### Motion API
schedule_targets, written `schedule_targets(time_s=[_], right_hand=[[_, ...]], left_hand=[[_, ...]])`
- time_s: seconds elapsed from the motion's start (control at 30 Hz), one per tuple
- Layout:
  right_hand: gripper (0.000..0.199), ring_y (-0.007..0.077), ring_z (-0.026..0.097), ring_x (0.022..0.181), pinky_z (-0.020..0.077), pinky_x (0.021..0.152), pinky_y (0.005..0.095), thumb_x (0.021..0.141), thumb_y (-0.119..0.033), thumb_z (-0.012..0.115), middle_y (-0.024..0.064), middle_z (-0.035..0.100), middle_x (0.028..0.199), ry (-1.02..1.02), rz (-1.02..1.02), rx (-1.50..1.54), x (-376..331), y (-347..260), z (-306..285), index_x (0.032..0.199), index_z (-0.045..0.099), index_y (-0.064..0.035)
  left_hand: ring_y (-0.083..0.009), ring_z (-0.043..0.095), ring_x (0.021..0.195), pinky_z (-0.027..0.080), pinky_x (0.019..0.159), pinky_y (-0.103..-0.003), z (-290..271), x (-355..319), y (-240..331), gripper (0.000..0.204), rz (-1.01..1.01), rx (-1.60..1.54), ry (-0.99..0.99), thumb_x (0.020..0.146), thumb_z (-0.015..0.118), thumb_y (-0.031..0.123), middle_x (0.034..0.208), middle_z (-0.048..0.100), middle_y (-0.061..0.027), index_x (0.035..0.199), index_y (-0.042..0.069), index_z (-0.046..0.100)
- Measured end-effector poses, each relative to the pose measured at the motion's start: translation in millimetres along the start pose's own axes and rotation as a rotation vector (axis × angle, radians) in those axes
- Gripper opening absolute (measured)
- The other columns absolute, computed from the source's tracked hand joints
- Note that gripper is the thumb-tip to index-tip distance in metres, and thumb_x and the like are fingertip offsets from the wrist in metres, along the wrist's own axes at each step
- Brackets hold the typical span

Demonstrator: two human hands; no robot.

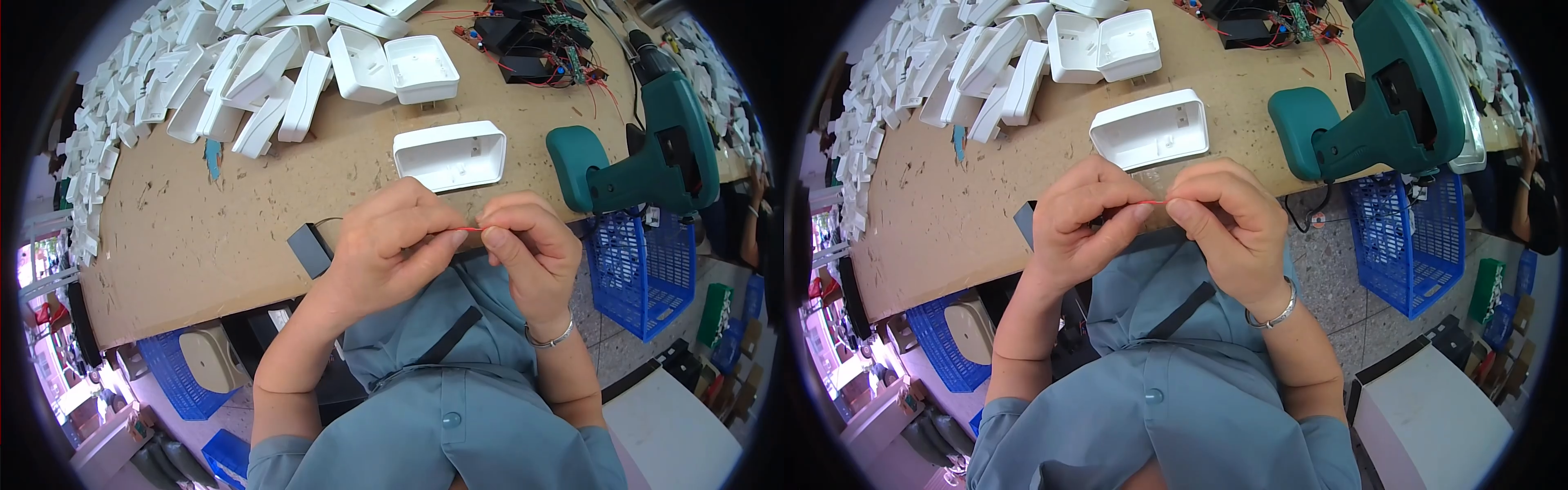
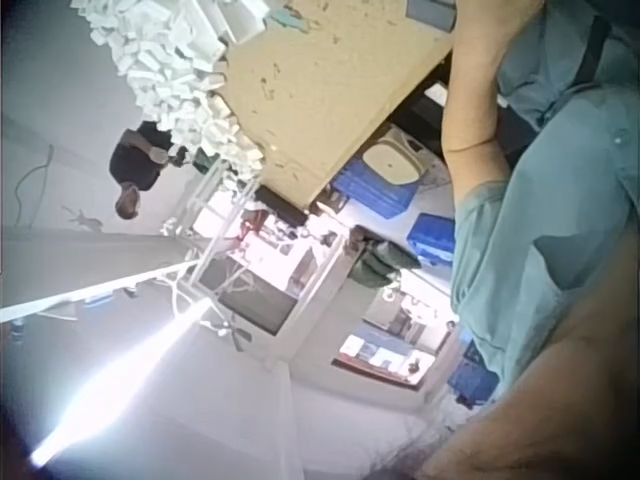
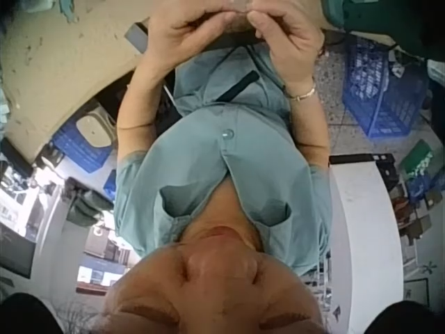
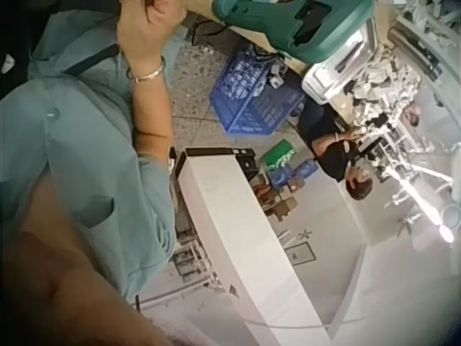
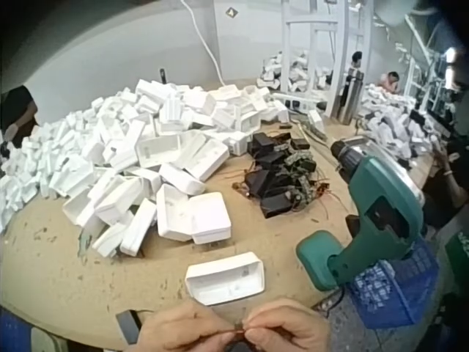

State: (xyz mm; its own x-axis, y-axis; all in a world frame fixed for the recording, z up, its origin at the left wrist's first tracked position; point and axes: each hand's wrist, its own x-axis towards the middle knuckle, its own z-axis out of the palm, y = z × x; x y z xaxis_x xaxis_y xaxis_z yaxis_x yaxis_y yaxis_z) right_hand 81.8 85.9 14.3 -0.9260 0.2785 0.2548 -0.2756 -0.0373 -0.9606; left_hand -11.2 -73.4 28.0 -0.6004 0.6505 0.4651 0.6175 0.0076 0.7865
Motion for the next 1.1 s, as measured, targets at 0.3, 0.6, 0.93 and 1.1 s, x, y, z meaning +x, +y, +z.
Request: schedule_targets(time_s=[0.3, 0.6, 0.93, 1.1], right_hand=[[0.014, 0.0094, 0.053, 0.062, 0.0439, 0.057, 0.0203, 0.086, 0.007, 0.056, 0.0114, 0.060, 0.094, 0.289, -0.155, -0.127, -39, -12, -43, 0.099, 0.060, 0.0059], [0.054, 0.0270, 0.043, 0.129, 0.0318, 0.109, 0.0388, 0.086, 0.007, 0.053, 0.0194, 0.044, 0.137, 0.582, -0.239, -0.426, -21, 1, -52, 0.137, 0.035, 0.0048], [0.054, 0.0243, 0.063, 0.098, 0.0529, 0.076, 0.0305, 0.085, 0.002, 0.062, 0.0221, 0.055, 0.124, 0.320, -0.316, -0.398, 46, -7, -89, 0.134, 0.040, 0.0039], [0.055, 0.0192, 0.061, 0.084, 0.0503, 0.075, 0.0312, 0.083, 0.002, 0.059, 0.0249, 0.053, 0.126, 0.375, -0.266, -0.323, 11, -38, -75, 0.134, 0.038, 0.0060]], left_hand=[[-0.0190, 0.056, 0.072, 0.039, 0.071, -0.029, -8, -1, 1, 0.014, -0.087, 0.305, 0.106, 0.069, 0.072, 0.004, 0.081, 0.058, -0.0040, 0.082, 0.007, 0.069], [-0.0335, 0.044, 0.122, 0.037, 0.097, -0.040, 11, 2, -6, 0.013, -0.143, -0.009, 0.218, 0.066, 0.074, 0.004, 0.121, 0.055, -0.0155, 0.078, 0.007, 0.073], [-0.0352, 0.040, 0.126, 0.025, 0.103, -0.046, 20, 5, 8, 0.013, -0.020, 0.599, 0.091, 0.066, 0.076, 0.011, 0.127, 0.054, -0.0090, 0.078, 0.013, 0.074], [-0.0345, 0.044, 0.125, 0.025, 0.100, -0.046, 23, 10, -5, 0.009, -0.037, 0.422, 0.219, 0.067, 0.074, 0.007, 0.122, 0.058, -0.0098, 0.074, 0.011, 0.071]])
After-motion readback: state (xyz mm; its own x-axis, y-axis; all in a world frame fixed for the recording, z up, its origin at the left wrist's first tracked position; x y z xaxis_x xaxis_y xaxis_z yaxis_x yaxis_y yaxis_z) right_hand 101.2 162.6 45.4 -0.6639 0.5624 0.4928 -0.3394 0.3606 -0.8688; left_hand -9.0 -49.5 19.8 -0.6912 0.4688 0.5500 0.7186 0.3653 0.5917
